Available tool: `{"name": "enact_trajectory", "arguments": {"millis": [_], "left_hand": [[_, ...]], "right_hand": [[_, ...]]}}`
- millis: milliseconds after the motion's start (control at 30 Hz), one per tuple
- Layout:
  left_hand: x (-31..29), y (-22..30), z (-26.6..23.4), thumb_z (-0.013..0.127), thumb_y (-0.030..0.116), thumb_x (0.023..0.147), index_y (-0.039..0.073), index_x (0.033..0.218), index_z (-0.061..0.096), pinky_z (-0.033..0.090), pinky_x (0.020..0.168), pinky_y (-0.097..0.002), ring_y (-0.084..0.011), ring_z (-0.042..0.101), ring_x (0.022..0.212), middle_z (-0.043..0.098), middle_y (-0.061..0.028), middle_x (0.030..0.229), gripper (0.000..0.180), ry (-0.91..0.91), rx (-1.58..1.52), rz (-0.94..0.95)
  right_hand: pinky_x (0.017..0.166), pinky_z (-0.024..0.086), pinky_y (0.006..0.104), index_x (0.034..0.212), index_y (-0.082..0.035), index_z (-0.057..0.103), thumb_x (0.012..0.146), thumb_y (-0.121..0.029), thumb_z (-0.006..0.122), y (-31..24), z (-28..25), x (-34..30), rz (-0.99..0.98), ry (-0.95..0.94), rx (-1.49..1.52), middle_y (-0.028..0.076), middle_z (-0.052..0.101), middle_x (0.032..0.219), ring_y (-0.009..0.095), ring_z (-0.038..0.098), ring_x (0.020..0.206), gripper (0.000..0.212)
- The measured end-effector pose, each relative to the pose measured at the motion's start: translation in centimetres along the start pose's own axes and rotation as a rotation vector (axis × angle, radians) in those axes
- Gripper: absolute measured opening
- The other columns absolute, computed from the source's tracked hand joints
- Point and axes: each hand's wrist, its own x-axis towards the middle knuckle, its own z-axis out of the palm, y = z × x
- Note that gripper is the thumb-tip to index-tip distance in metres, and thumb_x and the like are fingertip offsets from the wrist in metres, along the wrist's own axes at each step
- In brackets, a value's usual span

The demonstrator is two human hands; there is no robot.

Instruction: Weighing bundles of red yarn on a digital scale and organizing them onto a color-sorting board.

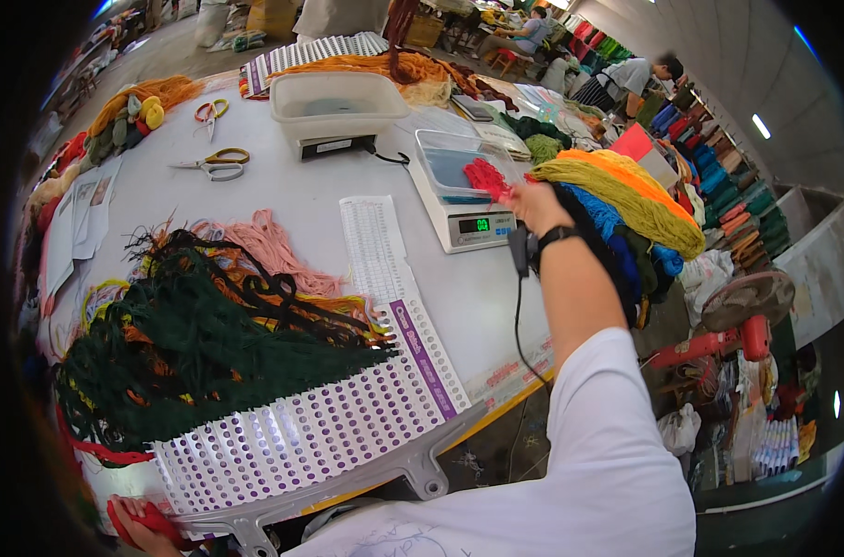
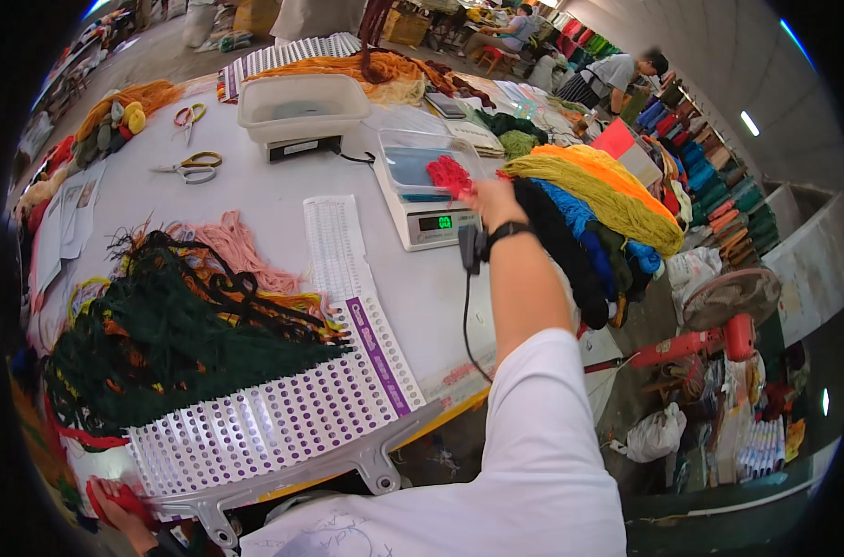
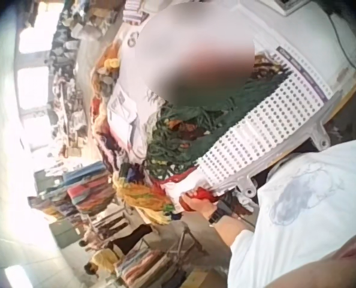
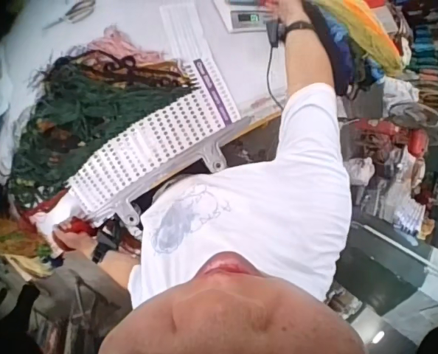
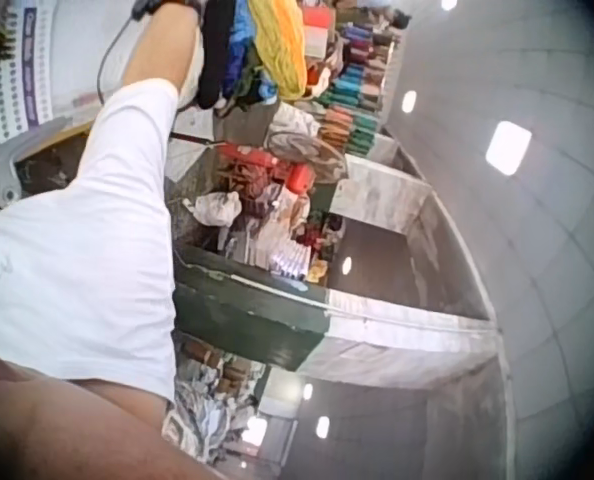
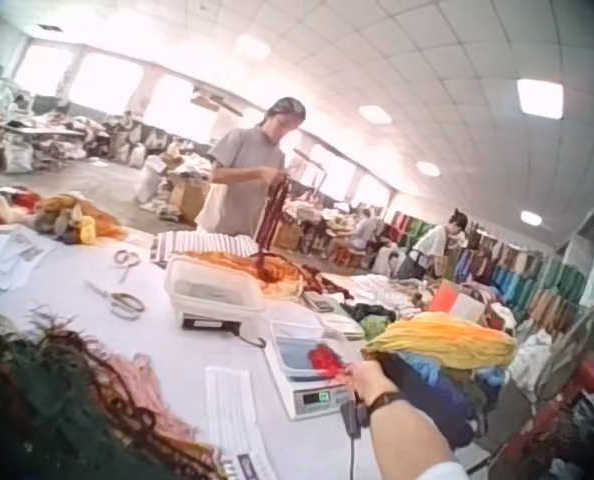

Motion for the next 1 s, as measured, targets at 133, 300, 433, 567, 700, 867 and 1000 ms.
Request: {"name": "enact_trajectory", "arguments": {"millis": [133,300,433,567,700,867,1000], "left_hand": [[0.0,0.0,0.5,0.048,0.015,0.092,0.01,0.076,0.045,0.032,0.051,-0.0185,-0.0054,0.033,0.051,0.036,0.004,0.06,0.017,-0.007,-0.01,-0.013],[1.4,0.0,-1.2,0.048,0.013,0.092,0.01,0.073,0.042,0.034,0.054,-0.02,-0.0066,0.033,0.053,0.037,0.0035,0.062,0.02,-0.06,-0.026,-0.031],[1.2,0.1,-1.0,0.048,0.013,0.092,0.01,0.073,0.041,0.034,0.055,-0.0206,-0.007,0.033,0.053,0.037,0.0032,0.063,0.02,-0.074,0.006,-0.049],[0.5,0.2,-0.3,0.047,0.013,0.093,0.01,0.072,0.041,0.034,0.057,-0.021,-0.0071,0.033,0.053,0.038,0.0027,0.063,0.021,-0.08,-0.037,-0.06],[0.1,0.1,0.3,0.046,0.014,0.093,0.01,0.072,0.04,0.034,0.058,-0.0215,-0.0071,0.034,0.054,0.037,0.0025,0.063,0.022,-0.1,-0.013,-0.043],[0.4,0.1,-0.5,0.046,0.014,0.093,0.01,0.072,0.04,0.034,0.058,-0.0215,-0.0072,0.034,0.054,0.037,0.0025,0.064,0.022,-0.122,-0.02,-0.046],[-0.1,-0.1,0.8,0.047,0.014,0.092,0.009,0.075,0.042,0.034,0.058,-0.0213,-0.0073,0.034,0.054,0.037,0.0025,0.064,0.018,-0.047,0.001,-0.048]], "right_hand": [[0.061,0.052,0.0292,0.091,0.001,0.049,0.087,-0.016,0.052,1.7,-0.3,-6.7,0.169,0.162,0.215,0.014,0.056,0.087,0.025,0.061,0.074,0.017],[0.06,0.048,0.0302,0.1,0.0,0.051,0.081,-0.023,0.057,2.9,-3.4,-6.1,0.089,0.209,0.272,0.011,0.056,0.087,0.02,0.059,0.071,0.03],[0.057,0.045,0.0295,0.094,-0.003,0.054,0.08,-0.023,0.058,3.0,-2.9,-5.9,0.105,0.264,0.16,0.006,0.054,0.084,0.017,0.055,0.067,0.024],[0.067,0.044,0.0306,0.089,-0.007,0.053,0.079,-0.019,0.058,3.3,-2.5,-5.1,0.127,0.256,0.077,0.004,0.054,0.082,0.016,0.054,0.073,0.016],[0.064,0.041,0.0287,0.094,-0.01,0.055,0.077,-0.013,0.06,3.8,-2.8,-3.9,0.105,0.221,0.035,0.001,0.053,0.082,0.013,0.051,0.07,0.017],[0.062,0.036,0.028,0.105,-0.013,0.056,0.074,-0.008,0.063,4.2,-1.6,-3.5,0.069,0.278,-0.057,-0.001,0.053,0.083,0.011,0.045,0.069,0.032],[0.066,0.033,0.0306,0.12,-0.01,0.047,0.069,-0.01,0.066,4.3,-2.0,-2.9,0.024,0.201,-0.12,0.005,0.056,0.098,0.013,0.047,0.078,0.054]]}}
